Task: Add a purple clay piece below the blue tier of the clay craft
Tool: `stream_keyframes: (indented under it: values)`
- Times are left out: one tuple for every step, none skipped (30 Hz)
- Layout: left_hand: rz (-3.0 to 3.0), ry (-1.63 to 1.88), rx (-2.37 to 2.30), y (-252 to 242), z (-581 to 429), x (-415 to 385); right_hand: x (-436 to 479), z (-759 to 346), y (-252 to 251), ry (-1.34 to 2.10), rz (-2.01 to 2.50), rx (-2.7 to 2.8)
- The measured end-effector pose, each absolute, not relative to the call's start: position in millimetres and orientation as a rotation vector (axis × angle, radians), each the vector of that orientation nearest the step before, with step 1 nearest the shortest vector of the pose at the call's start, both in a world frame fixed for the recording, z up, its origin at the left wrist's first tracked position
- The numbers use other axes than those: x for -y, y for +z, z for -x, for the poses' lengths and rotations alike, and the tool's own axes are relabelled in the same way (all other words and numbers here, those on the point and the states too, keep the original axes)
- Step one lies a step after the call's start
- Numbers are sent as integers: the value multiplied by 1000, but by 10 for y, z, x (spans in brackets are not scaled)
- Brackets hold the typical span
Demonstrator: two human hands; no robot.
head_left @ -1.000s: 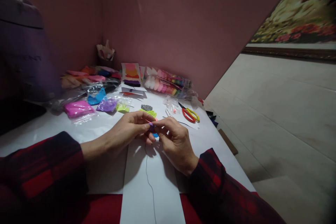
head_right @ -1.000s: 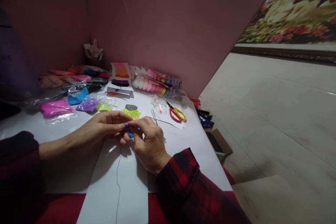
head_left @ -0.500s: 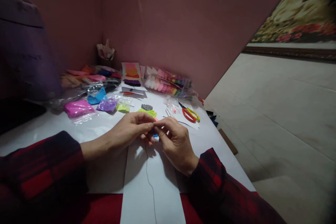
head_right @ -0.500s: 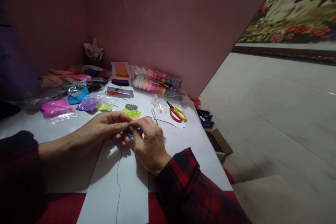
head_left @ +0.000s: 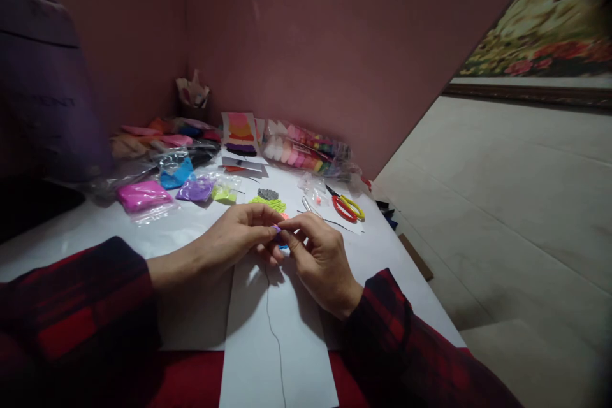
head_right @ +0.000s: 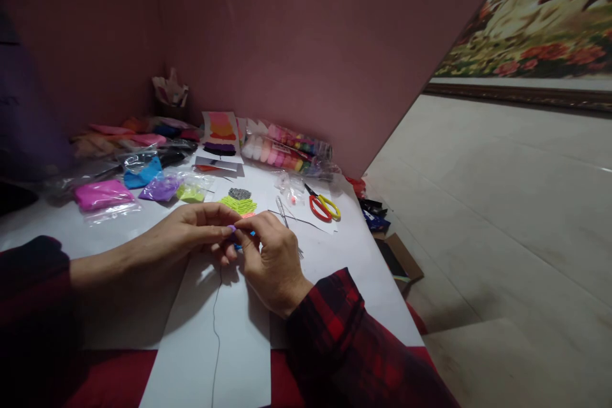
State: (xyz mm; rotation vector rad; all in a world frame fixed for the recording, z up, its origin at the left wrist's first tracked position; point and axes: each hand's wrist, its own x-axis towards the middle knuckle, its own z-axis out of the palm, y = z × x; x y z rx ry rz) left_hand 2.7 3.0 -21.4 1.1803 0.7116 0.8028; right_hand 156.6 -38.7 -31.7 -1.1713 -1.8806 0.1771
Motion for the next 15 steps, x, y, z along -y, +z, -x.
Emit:
stream_keyframes:
  values:
    - [-1174,800,-703,-213,-26,-28,385,-1566,-314,178,1170,1881]
    - [-1168,797,-695,-211,-26,-24,383,-1566,-312,178,1168,1883]
    - [-1163,796,-691,-209,-25,-20,382,-1566,-310,178,1166,1886]
    - [-1160,796,-692,-206,-25,-16,381,-1566,-310,176,1163,1888]
    - [-1159,794,-696,-202,-24,-12,381,-1565,-311,175,1160,1889]
    - [-1159,792,-700,-198,-24,-7,381,-1564,-313,175,1157,1891]
    - [-1157,793,-706,-195,-25,-4,383,-1563,-315,174,1155,1891]
    - [-1155,795,-709,-193,-25,-1,384,-1562,-317,173,1154,1892]
    - [-1153,796,-706,-193,-25,0,386,-1561,-319,171,1155,1893]
    - [-1152,795,-701,-194,-26,0,387,-1561,-320,168,1155,1895]
    - [-1152,796,-695,-197,-26,-2,389,-1562,-319,167,1157,1897]
    - [-1153,797,-689,-201,-25,-4,389,-1563,-318,165,1159,1900]
    - [-1156,796,-684,-206,-24,-7,390,-1564,-316,164,1161,1903]
    - [-1157,794,-682,-212,-23,-9,389,-1565,-314,164,1161,1907]
    - [-1156,792,-682,-218,-23,-12,389,-1566,-312,166,1162,1910]
